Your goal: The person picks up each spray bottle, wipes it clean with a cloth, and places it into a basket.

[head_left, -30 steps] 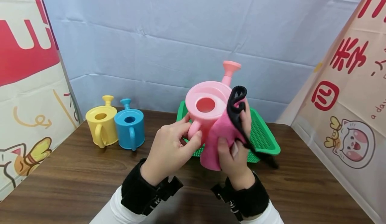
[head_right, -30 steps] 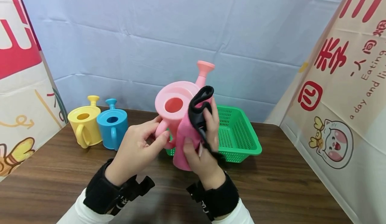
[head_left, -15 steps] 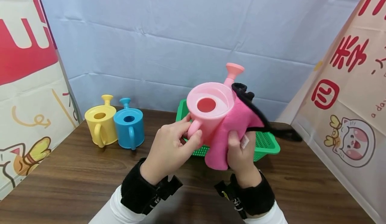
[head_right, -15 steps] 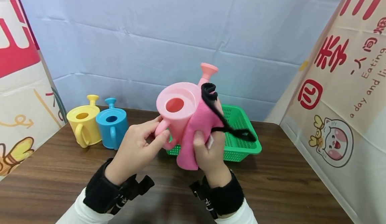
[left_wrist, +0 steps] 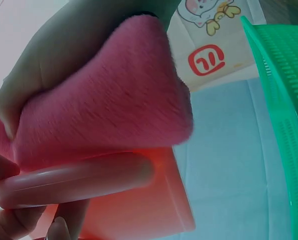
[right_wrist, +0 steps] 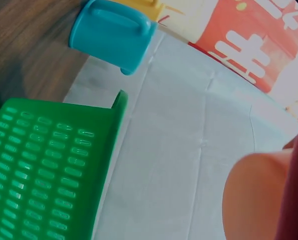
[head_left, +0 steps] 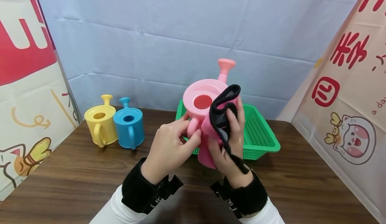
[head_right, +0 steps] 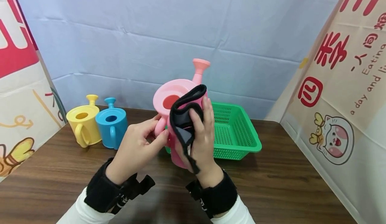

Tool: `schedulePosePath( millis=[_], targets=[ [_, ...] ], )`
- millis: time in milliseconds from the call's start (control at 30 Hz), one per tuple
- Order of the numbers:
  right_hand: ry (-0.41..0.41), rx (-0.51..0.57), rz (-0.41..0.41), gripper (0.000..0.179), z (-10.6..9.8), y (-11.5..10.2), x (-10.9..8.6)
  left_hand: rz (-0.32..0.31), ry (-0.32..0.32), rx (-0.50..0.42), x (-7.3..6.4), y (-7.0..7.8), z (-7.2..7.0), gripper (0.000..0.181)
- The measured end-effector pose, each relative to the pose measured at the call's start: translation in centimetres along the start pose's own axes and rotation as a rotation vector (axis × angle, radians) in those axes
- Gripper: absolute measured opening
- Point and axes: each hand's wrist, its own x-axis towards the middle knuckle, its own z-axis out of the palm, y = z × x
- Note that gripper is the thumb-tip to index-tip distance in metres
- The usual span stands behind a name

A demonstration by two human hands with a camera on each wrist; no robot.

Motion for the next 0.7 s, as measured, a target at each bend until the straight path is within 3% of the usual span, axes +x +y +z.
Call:
schedulePosePath(
  millis=[167, 267, 400, 567, 700],
  targets=[
    [0.051, 0.318, 0.062, 0.056, -0.3, 0.0, 0.6, 0.016, 0.019, 0.014, 0.0, 0.1, -0.2, 0.024],
    [0.073, 0.417, 0.123, 0.039, -0.9, 0.2, 0.6, 0.034, 0.028, 0.013, 0.0, 0.2, -0.3, 0.028],
    [0.086, 0.443, 0.193, 0.018, -2.0, 0.7, 0.6, 0.063, 0.020, -0.020, 0.0, 0.2, -0.1, 0.031],
    [0.083, 0.429, 0.283, 0.014, -2.8, 0.9, 0.8, 0.081, 0.000, -0.063, -0.2, 0.3, 0.2, 0.033],
    [0.068, 0.407, 0.207, 0.016, -2.0, 0.4, 1.0, 0.068, 0.015, -0.076, -0.3, 0.3, 0.2, 0.029]
  ],
)
